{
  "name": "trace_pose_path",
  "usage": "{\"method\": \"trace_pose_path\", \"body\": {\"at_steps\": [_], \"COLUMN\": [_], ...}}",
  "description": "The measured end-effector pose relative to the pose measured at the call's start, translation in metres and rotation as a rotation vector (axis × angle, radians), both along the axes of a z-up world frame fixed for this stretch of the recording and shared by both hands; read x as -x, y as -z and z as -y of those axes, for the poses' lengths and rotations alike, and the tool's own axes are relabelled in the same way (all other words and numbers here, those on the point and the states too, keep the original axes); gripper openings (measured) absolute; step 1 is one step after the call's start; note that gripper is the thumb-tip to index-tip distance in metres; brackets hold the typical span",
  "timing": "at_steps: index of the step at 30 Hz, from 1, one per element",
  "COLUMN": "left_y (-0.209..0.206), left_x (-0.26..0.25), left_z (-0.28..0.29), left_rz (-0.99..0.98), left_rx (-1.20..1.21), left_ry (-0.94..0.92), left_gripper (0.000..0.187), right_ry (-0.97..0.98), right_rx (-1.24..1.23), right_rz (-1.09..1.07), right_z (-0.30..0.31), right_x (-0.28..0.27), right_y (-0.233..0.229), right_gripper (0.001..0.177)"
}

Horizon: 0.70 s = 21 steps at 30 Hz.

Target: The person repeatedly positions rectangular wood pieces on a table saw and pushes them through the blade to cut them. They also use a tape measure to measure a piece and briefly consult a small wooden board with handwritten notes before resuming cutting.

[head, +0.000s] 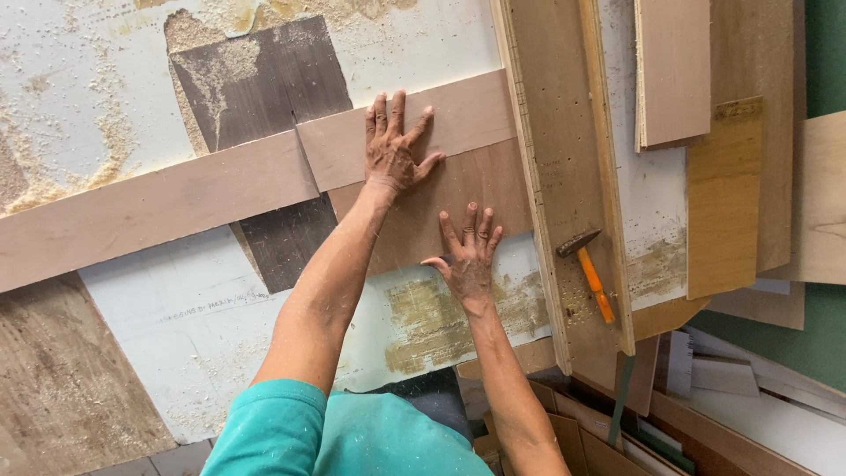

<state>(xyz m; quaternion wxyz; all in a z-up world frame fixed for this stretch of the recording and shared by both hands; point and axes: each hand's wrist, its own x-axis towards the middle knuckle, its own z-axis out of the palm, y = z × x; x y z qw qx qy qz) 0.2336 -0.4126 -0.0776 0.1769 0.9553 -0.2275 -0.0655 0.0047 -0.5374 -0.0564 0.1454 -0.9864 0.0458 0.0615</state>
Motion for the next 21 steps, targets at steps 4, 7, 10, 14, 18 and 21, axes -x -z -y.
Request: {"method": "trace_pose_path", "body": {"at_steps": [4,7,10,14,18,21], "left_y": [0.006,0.011,0.016,0.030,0.015,-0.021], "left_x": [-0.026,-0.049,-0.082,-0.125,-0.167,-0.178], "left_z": [-0.001,-0.004,-0.005,-0.006,-0.003,0.004], "left_rz": [0.031,-0.017,-0.071,-0.082,-0.111,-0.239], "left_rx": [0.000,-0.038,-0.090,-0.140,-0.141,-0.262], "left_ry": [-0.002,0.036,0.065,0.067,0.053,0.012], "left_gripper": [0.083,0.087,0.091,0.095,0.094,0.089], "right_ry": [0.005,-0.012,-0.034,-0.046,-0.045,0.014], "right_rx": [-0.004,0.048,0.136,0.236,0.262,0.121], "right_rz": [-0.007,0.032,0.088,0.062,0.012,0.098], "right_z": [-0.001,-0.003,-0.004,-0.007,-0.008,-0.011], "right_x": [-0.026,-0.042,-0.070,-0.108,-0.146,-0.155], "right_y": [0.001,0.000,0.004,0.007,0.014,0.017], "right_gripper": [0.111,0.112,0.118,0.124,0.127,0.127]}}
